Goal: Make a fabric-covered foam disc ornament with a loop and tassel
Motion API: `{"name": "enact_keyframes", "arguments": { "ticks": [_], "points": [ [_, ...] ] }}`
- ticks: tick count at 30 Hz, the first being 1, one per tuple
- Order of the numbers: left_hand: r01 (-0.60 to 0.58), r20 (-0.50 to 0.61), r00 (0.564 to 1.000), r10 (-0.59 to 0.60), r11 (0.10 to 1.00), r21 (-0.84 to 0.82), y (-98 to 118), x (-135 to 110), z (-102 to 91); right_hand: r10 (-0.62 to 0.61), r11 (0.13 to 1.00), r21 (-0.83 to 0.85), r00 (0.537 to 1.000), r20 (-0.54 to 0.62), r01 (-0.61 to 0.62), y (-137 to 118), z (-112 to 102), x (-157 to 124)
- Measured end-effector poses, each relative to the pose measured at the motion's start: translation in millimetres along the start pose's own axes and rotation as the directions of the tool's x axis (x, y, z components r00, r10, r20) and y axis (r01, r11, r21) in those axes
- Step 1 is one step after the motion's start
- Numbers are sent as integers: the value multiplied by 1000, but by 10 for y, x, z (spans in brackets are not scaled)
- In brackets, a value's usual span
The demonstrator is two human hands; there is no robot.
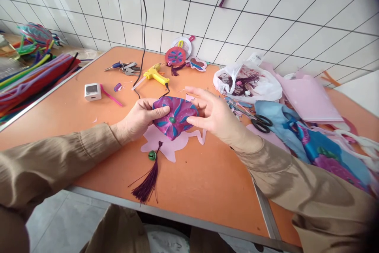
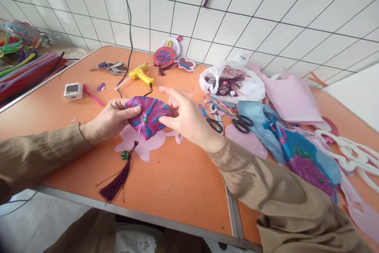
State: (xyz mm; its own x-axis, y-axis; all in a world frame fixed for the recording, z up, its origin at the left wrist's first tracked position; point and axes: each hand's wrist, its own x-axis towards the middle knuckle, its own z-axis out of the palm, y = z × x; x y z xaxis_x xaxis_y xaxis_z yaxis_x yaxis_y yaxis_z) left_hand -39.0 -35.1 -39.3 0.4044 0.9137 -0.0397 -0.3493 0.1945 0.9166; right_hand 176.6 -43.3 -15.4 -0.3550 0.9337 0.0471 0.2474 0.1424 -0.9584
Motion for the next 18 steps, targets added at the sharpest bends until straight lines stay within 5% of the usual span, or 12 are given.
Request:
{"name": "enact_keyframes", "arguments": {
  "ticks": [6,18],
  "points": [
    [51,10,999,-52,999,15,-28,-1,-40,-87,992,-105,988,-128,74,-39,28,-45],
    [-6,0,1000,6,994,-107,-42,33,-56,-93,994,-56,994,-59,90,2,16,-46]
  ]
}}
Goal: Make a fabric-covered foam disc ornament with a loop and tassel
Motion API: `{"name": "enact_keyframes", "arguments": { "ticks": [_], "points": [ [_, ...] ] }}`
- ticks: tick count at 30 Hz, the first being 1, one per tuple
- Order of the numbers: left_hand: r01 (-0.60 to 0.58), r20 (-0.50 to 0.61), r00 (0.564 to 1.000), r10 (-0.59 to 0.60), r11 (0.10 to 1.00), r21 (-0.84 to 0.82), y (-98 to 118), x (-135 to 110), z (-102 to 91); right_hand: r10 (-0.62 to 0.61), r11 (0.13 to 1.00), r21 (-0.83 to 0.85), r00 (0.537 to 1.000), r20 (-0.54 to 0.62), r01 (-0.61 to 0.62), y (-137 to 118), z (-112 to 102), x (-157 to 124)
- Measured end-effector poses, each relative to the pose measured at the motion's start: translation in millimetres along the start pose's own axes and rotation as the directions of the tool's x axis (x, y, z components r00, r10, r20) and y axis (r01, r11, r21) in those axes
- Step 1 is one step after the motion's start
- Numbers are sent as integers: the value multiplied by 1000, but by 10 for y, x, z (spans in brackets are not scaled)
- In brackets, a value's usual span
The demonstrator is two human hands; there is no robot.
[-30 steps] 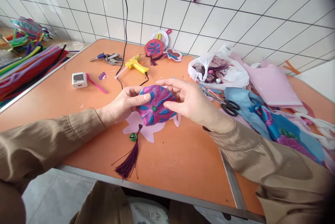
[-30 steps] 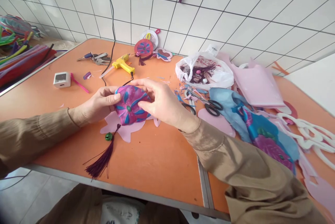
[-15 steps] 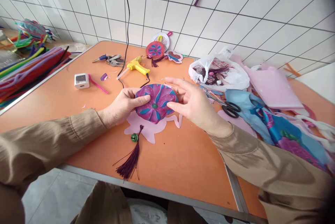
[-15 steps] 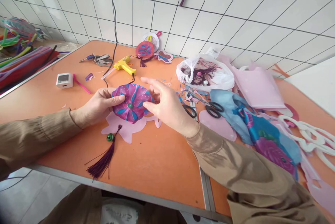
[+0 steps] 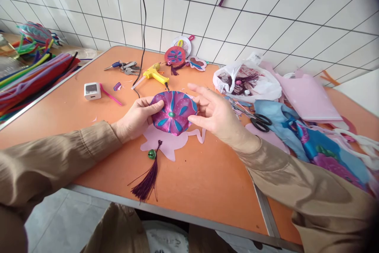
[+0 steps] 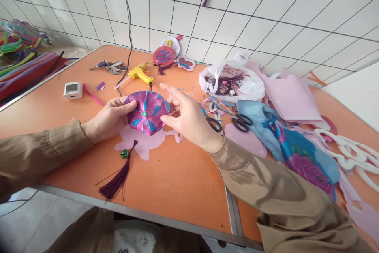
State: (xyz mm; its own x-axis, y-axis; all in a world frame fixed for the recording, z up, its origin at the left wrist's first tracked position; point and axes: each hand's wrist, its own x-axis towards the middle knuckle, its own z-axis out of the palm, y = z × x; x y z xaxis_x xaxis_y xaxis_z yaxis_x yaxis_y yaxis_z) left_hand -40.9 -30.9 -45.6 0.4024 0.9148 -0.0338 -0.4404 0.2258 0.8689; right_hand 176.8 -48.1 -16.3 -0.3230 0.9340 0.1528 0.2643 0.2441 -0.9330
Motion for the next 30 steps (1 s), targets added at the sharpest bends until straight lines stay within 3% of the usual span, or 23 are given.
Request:
{"name": "enact_keyframes", "arguments": {
  "ticks": [5,11,16,19,27,30],
  "points": [
    [34,76,997,-34,999,7,31,-13,-4,-32,996,-83,999,-9,31,-28,-1,-25],
    [139,71,985,-158,966,219,51,-70,34,-52,986,-156,997,64,62,-91,-28,-79],
    [80,39,995,-86,987,136,0,-68,56,20,1000,-2,994,103,-20,-75,-27,-40],
    [43,9,999,-44,996,73,-10,-51,40,33,998,45,998,57,-35,-61,-10,-12],
    [120,115,983,-145,973,196,19,-82,52,-6,997,-81,1000,23,8,-99,41,-65],
    [130,100,983,-155,966,222,4,-89,55,-17,997,-76,999,39,20,-84,50,-69]
  ]
}}
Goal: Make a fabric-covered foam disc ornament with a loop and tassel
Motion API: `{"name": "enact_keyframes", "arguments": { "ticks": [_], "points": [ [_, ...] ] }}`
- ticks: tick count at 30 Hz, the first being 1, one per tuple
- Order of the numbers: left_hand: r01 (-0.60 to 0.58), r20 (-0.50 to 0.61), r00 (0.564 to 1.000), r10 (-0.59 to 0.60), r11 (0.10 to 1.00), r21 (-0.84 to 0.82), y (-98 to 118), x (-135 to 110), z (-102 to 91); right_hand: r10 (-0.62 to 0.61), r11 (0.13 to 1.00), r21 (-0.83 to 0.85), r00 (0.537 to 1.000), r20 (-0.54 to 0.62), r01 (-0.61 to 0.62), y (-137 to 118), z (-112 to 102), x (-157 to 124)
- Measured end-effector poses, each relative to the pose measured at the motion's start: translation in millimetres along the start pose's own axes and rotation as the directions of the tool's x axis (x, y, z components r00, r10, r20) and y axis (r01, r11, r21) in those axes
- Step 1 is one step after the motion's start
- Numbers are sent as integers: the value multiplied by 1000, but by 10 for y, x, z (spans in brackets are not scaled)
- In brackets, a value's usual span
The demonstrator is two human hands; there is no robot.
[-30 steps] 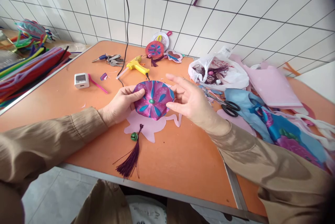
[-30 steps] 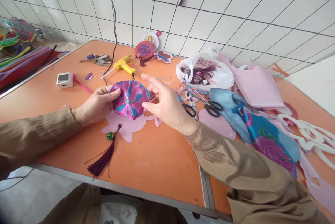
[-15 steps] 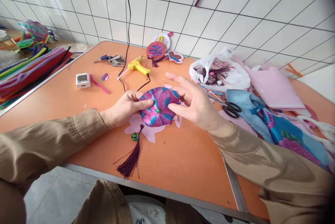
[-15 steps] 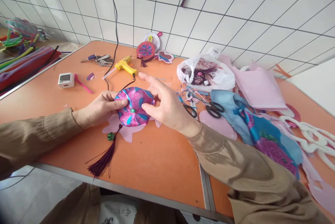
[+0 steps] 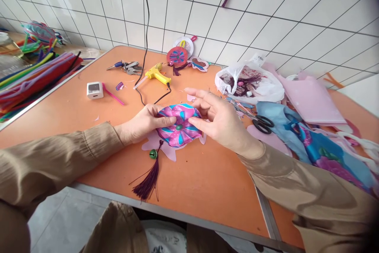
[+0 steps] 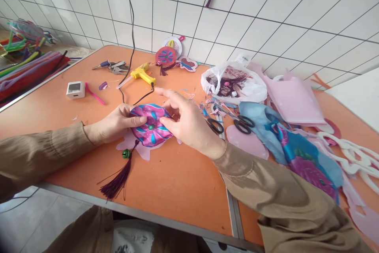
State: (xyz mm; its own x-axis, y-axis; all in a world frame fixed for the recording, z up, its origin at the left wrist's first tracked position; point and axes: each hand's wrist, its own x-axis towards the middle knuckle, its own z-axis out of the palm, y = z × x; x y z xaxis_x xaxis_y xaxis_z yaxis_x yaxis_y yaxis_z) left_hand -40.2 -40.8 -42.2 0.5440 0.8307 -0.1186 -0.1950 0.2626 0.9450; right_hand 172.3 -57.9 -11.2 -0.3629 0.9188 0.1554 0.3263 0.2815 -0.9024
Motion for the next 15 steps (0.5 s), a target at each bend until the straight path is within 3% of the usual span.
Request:
{"name": "enact_keyframes", "arguments": {
  "ticks": [5,9,15],
  "points": [
    [-4,-57,998,3,1000,-17,-38,15,-25,59,995,79,998,-11,-58,-16,-41,41],
    [6,-100,995,-9,999,-37,-38,20,-29,21,997,76,996,-81,-15,-42,-94,80],
    [12,-103,995,-13,1000,-13,-27,12,-15,98,988,124,993,-60,-90,12,-48,94]
  ]
}}
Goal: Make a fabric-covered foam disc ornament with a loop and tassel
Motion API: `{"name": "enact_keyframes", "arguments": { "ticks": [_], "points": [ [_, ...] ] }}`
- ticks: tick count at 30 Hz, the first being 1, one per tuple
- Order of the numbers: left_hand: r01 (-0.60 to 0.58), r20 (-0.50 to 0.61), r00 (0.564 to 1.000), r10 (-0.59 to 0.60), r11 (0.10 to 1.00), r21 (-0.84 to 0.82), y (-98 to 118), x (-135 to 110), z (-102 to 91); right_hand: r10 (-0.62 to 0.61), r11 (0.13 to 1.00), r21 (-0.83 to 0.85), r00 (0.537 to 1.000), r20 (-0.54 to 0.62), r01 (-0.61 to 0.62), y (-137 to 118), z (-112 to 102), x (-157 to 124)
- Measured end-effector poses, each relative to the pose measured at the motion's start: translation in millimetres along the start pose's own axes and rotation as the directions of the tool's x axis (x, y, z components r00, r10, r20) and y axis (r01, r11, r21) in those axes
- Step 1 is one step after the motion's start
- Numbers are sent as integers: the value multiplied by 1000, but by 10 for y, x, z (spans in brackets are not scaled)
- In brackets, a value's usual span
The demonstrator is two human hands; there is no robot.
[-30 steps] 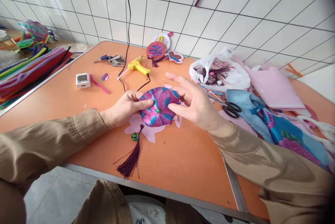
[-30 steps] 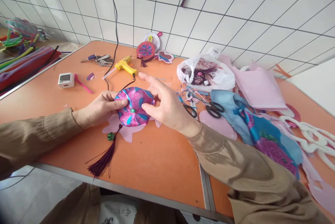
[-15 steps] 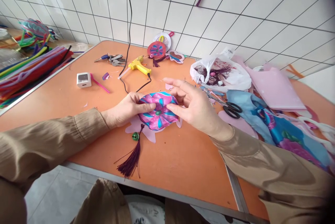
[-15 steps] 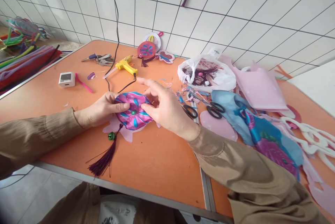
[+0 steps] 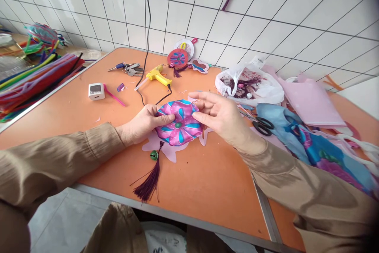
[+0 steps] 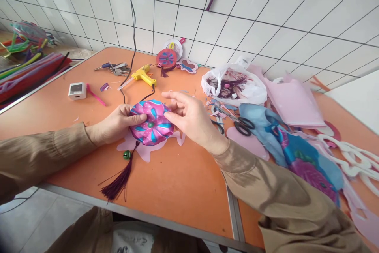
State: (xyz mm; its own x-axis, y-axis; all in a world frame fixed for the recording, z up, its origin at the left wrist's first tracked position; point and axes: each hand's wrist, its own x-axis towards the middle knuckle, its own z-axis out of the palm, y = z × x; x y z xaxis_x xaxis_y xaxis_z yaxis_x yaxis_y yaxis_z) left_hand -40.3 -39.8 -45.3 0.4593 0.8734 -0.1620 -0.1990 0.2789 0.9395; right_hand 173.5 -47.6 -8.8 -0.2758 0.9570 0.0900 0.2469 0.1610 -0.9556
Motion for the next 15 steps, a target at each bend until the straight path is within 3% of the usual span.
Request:
{"name": "enact_keyframes", "arguments": {
  "ticks": [9,15],
  "points": [
    [-18,-40,999,19,1000,17,-16,14,-10,-47,987,-157,998,-46,39,-93,-144,15],
    [-19,-28,999,19,1000,13,-6,12,-4,105,994,-30,985,135,-102,-6,-76,34]
  ]
}}
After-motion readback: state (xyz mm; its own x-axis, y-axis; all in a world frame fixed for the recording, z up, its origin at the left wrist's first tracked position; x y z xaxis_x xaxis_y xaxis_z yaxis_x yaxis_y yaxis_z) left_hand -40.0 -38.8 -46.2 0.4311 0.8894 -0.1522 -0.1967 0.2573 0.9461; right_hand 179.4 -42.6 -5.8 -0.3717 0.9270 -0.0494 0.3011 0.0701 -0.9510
